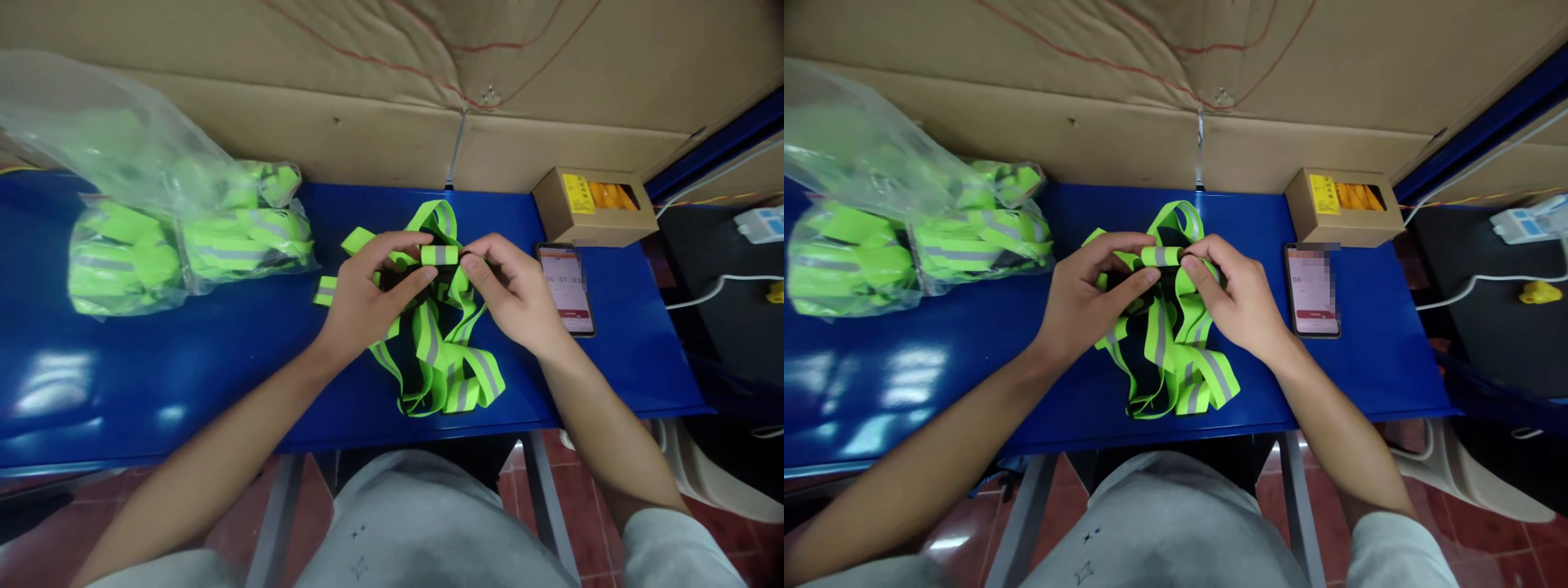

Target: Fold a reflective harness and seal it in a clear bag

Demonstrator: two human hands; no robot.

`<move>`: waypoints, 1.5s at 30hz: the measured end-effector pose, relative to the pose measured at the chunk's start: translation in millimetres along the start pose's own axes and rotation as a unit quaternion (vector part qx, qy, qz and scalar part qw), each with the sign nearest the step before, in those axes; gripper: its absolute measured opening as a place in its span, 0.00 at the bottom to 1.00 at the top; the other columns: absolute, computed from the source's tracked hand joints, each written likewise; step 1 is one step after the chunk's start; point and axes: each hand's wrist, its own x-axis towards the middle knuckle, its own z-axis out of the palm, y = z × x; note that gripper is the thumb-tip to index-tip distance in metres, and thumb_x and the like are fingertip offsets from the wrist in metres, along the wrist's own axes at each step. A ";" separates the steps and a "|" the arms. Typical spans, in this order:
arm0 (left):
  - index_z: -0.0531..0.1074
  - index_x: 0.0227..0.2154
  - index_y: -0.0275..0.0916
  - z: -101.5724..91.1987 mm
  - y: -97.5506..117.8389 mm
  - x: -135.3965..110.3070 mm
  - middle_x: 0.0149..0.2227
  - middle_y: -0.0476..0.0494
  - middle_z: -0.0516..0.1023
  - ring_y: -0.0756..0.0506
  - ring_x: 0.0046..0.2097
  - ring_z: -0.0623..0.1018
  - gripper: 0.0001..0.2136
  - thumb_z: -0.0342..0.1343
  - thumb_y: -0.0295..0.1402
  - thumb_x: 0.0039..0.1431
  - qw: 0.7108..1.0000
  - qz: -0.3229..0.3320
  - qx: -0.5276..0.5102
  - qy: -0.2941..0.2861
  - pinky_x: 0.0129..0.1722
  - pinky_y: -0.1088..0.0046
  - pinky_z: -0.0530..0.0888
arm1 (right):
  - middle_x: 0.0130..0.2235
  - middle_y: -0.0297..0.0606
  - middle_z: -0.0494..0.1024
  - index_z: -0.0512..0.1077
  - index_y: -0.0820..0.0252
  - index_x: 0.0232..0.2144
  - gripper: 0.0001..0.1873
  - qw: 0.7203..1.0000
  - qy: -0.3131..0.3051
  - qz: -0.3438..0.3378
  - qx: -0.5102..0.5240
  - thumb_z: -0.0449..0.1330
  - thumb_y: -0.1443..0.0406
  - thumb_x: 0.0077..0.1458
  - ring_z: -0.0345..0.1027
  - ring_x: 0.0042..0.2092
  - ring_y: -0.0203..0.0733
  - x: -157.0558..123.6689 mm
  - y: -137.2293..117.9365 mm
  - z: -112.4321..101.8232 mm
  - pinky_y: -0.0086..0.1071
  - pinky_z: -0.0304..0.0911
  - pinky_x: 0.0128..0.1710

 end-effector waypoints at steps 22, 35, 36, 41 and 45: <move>0.83 0.42 0.52 -14.4 4.1 -2.1 0.39 0.50 0.83 0.47 0.37 0.79 0.08 0.67 0.45 0.65 0.989 -0.032 -0.069 0.128 0.37 0.68 0.76 | 0.41 0.37 0.84 0.75 0.56 0.46 0.08 0.987 -0.032 -0.061 -0.148 0.60 0.60 0.71 0.74 0.34 0.39 -1.9 5.1 -5.5 0.33 0.62 0.36; 0.82 0.40 0.43 -12.9 7.3 -0.5 0.34 0.48 0.81 0.49 0.31 0.76 0.16 0.72 0.48 0.56 0.987 -0.143 -0.047 -0.058 0.30 0.72 0.71 | 0.54 0.38 0.85 0.74 0.55 0.46 0.07 0.901 0.024 -0.285 -0.328 0.62 0.71 0.69 0.81 0.52 0.46 -15.4 -2.2 3.3 0.42 0.64 0.49; 0.82 0.39 0.43 -10.6 8.4 -2.2 0.32 0.50 0.80 0.50 0.29 0.74 0.14 0.72 0.45 0.56 0.989 -0.135 -0.037 -0.048 0.28 0.73 0.70 | 0.54 0.38 0.86 0.74 0.55 0.46 0.07 0.895 0.028 -0.292 -0.337 0.62 0.71 0.68 0.81 0.52 0.46 -15.4 -2.5 4.1 0.41 0.64 0.48; 0.82 0.37 0.44 -9.6 4.7 -3.4 0.34 0.49 0.81 0.50 0.31 0.75 0.09 0.72 0.39 0.56 0.982 -0.163 -0.091 -0.010 0.30 0.72 0.71 | 0.52 0.35 0.86 0.75 0.53 0.45 0.07 0.889 0.046 -0.289 -0.351 0.62 0.71 0.68 0.80 0.50 0.44 -15.1 -1.6 5.6 0.40 0.63 0.48; 0.81 0.36 0.44 -11.2 -0.7 -2.4 0.35 0.49 0.81 0.49 0.33 0.76 0.08 0.71 0.39 0.57 0.976 -0.177 -0.124 -0.019 0.32 0.71 0.72 | 0.52 0.35 0.86 0.76 0.53 0.44 0.08 0.891 0.041 -0.287 -0.349 0.62 0.71 0.68 0.80 0.51 0.45 -15.7 -0.1 6.8 0.41 0.64 0.48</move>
